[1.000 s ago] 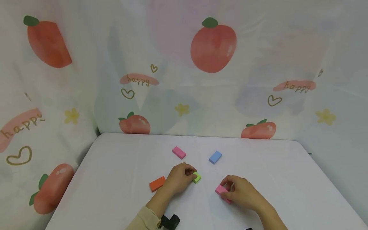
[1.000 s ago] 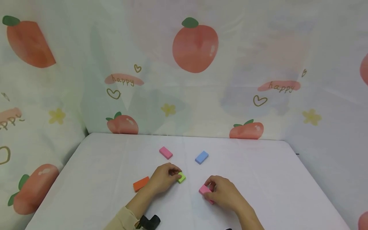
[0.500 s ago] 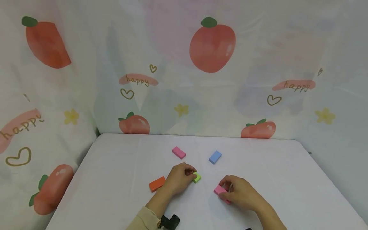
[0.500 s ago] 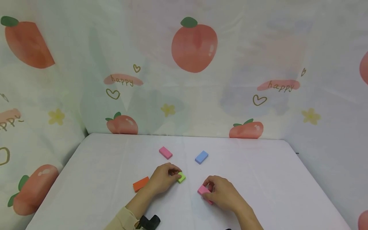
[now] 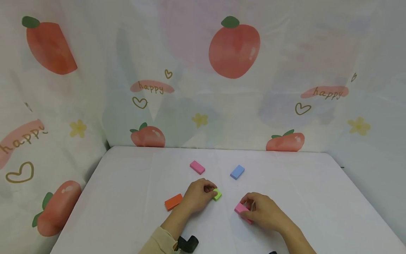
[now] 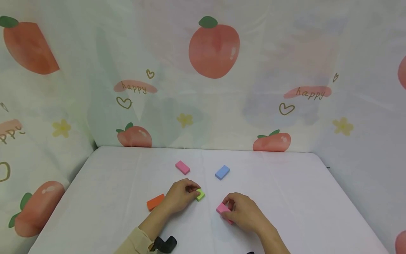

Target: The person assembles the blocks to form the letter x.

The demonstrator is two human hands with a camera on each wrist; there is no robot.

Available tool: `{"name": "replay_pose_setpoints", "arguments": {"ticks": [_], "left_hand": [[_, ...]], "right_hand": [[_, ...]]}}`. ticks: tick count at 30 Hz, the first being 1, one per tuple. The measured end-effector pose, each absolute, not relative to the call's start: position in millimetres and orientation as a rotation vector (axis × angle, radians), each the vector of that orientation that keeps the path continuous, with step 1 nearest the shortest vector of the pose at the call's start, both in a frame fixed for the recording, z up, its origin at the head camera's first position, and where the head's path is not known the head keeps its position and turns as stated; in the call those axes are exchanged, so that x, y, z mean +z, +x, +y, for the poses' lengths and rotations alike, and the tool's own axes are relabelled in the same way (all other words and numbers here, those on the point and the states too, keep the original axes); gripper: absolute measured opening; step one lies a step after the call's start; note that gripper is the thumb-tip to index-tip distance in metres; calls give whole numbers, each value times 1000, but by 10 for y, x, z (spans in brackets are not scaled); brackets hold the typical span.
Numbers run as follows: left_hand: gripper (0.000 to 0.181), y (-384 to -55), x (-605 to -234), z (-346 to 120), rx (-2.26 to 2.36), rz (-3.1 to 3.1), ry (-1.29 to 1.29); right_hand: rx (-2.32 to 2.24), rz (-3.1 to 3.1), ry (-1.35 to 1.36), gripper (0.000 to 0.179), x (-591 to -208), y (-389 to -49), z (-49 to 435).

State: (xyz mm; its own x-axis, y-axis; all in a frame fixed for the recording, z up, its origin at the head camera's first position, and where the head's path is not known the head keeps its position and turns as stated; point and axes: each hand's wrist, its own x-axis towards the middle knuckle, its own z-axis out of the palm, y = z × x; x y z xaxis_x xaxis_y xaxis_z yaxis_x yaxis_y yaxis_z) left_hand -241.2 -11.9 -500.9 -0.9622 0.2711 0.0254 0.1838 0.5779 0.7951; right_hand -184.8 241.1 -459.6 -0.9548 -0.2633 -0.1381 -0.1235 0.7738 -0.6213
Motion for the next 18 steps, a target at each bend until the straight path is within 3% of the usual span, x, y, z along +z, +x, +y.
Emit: {"name": "replay_pose_setpoints", "arguments": {"ticks": [18], "left_hand": [[10, -2420, -5016, -106, 1345, 2708, 379]], "right_hand": [[-974, 2764, -329, 23, -4623, -1847, 2340]]}}
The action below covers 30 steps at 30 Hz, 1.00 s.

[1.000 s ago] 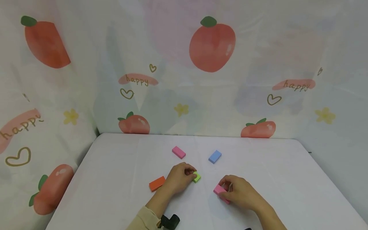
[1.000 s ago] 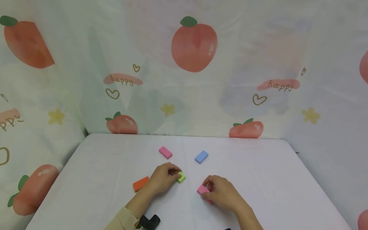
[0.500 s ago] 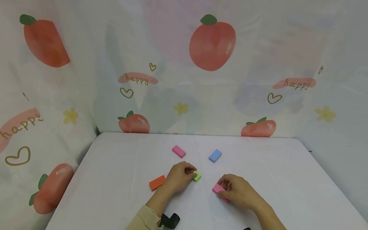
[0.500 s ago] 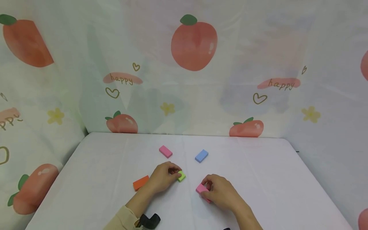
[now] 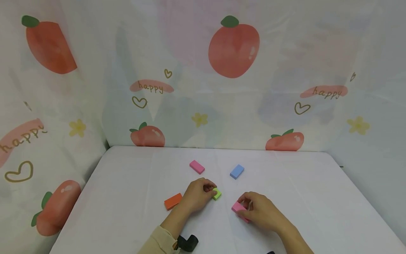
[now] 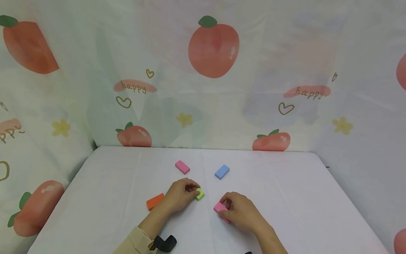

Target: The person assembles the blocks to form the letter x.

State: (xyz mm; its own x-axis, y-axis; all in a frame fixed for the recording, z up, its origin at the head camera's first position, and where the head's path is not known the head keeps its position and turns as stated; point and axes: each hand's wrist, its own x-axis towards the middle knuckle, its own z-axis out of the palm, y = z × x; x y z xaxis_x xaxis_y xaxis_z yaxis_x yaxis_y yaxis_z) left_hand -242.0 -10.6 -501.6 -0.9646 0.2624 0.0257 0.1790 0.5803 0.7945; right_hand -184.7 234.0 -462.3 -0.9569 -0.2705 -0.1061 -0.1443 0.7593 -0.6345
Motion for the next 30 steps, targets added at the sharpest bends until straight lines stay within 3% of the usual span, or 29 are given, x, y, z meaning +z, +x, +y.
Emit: {"name": "replay_pose_setpoints", "arguments": {"ticks": [30], "left_hand": [[8, -2418, -5023, -103, 1360, 2694, 378]], "right_hand": [[-960, 2797, -331, 24, -4635, -1817, 2285]]}}
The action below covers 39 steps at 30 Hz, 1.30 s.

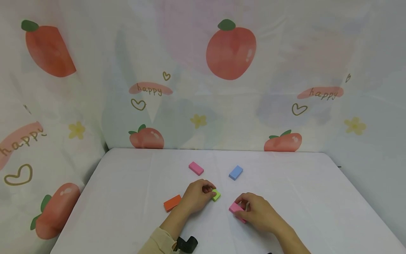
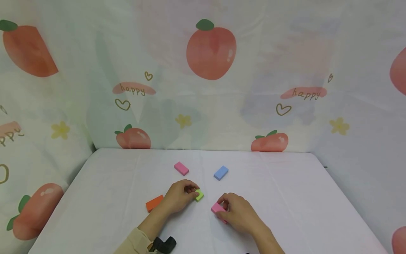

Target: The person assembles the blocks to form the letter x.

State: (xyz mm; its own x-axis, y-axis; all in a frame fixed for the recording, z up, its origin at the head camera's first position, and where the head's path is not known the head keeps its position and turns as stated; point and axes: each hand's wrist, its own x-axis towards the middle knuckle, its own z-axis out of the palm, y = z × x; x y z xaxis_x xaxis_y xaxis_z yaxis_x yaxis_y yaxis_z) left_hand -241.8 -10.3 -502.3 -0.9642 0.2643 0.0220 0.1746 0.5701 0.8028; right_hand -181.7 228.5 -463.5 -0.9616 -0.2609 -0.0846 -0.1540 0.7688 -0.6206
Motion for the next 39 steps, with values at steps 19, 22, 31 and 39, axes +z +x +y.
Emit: {"name": "replay_pose_setpoints", "arguments": {"ticks": [19, 22, 31, 39], "left_hand": [[11, -2396, -4996, -105, 1364, 2699, 388], [10, -2395, -4992, -108, 1364, 2699, 398], [9, -2397, -5010, -130, 1355, 2698, 406], [9, -2411, -5011, -133, 1354, 2688, 416]], "right_hand": [[-967, 2805, -333, 24, -4650, -1814, 2269], [-962, 2802, -327, 24, -4640, -1808, 2259], [-929, 2819, -337, 24, -4645, -1804, 2224], [-900, 2831, -320, 26, -4624, -1790, 2218]]}}
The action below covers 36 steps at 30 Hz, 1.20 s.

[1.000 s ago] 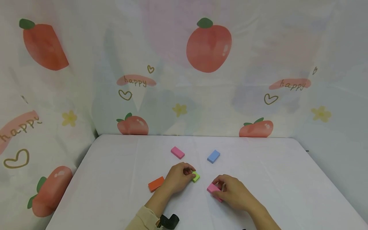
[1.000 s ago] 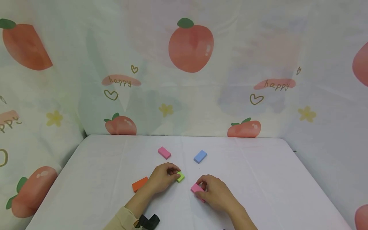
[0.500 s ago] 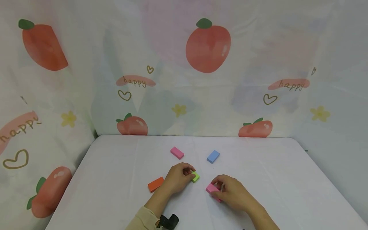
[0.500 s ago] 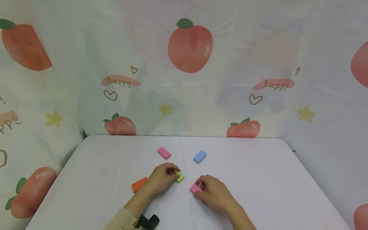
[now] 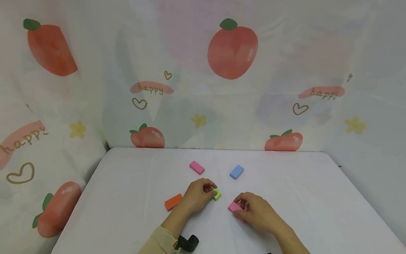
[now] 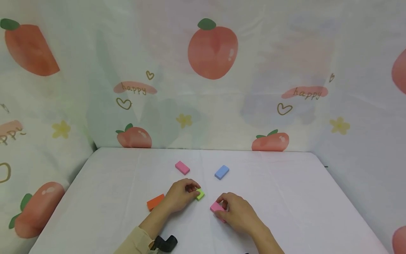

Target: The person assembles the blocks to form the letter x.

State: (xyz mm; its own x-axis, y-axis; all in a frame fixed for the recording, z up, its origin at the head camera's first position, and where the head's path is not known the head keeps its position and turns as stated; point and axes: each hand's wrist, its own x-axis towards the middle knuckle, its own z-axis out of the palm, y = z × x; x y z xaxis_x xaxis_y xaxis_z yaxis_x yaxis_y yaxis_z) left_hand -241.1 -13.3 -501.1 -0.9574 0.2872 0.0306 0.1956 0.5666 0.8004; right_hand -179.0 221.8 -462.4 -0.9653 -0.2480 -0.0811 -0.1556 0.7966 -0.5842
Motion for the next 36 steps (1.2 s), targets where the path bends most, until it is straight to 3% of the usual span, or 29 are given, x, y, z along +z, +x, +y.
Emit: {"name": "replay_pose_setpoints", "arguments": {"ticks": [36], "left_hand": [[10, -2414, -5024, -117, 1341, 2698, 400]], "right_hand": [[-899, 2856, -332, 24, -4634, -1790, 2165]]}}
